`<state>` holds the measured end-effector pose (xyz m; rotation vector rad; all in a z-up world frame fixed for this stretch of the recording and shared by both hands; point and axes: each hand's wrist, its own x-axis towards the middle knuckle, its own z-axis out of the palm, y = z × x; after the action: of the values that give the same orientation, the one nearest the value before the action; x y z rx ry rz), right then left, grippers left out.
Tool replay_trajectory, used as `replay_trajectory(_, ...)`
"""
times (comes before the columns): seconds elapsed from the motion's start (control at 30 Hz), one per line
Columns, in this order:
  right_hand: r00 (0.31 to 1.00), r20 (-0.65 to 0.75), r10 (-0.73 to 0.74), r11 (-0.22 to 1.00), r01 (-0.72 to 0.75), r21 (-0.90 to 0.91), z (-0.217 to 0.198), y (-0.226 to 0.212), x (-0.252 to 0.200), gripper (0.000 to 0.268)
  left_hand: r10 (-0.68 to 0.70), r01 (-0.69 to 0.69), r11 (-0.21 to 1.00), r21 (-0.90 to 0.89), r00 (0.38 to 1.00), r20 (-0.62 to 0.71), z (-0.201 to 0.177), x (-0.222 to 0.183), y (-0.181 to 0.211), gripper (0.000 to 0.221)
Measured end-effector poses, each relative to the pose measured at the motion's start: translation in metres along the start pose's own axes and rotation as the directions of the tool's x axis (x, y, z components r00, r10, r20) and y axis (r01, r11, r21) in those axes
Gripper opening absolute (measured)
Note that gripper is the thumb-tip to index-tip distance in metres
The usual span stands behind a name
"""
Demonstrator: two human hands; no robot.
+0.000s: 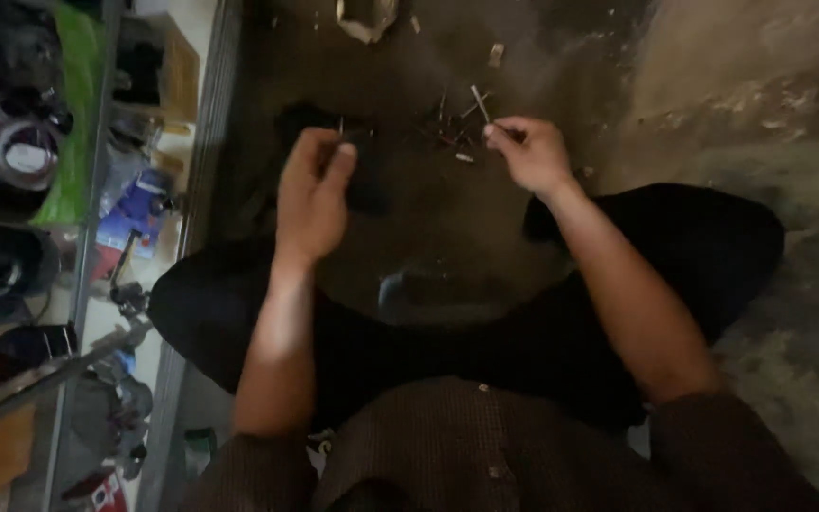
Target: Wiping and cleaning a collection of drill bits using a cloth.
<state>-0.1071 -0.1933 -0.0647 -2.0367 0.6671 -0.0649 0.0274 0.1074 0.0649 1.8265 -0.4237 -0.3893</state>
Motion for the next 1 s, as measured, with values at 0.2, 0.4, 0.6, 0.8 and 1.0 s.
replay_trajectory(0.2, 0.909, 0.277, 0.311, 0.939, -0.339, 0.058, 0.069, 0.052, 0.024, 0.04, -0.136, -0.078, 0.808, 0.583, 0.939, 0.314, 0.008, -0.037, 0.001, 0.025)
replay_trajectory(0.4, 0.778, 0.434, 0.454, 0.797, -0.572, 0.194, 0.188, 0.099, 0.037, 0.049, -0.529, -0.064, 0.664, 0.745, 0.664, 0.529, 0.011, -0.053, 0.0, 0.026)
replay_trajectory(0.6, 0.733, 0.42, 0.535, 0.756, -0.638, 0.149, 0.279, 0.097, 0.057, 0.048, -0.646, -0.085, 0.683, 0.725, 0.391, 0.655, 0.005, -0.048, 0.013, 0.023)
replay_trajectory(0.8, 0.656, 0.362, 0.662, 0.676, -0.731, 0.09, 0.331, 0.137, 0.09, 0.048, -0.631, 0.042, 0.747, 0.663, 0.358, 0.688, 0.009, -0.048, -0.009, 0.02)
replay_trajectory(1.0, 0.803, 0.253, 0.539, 0.841, -0.532, -0.103, 0.354, 0.157, 0.117, 0.035, -0.645, 0.048, 0.729, 0.683, 0.382, 0.662, 0.017, -0.045, -0.019, 0.016)
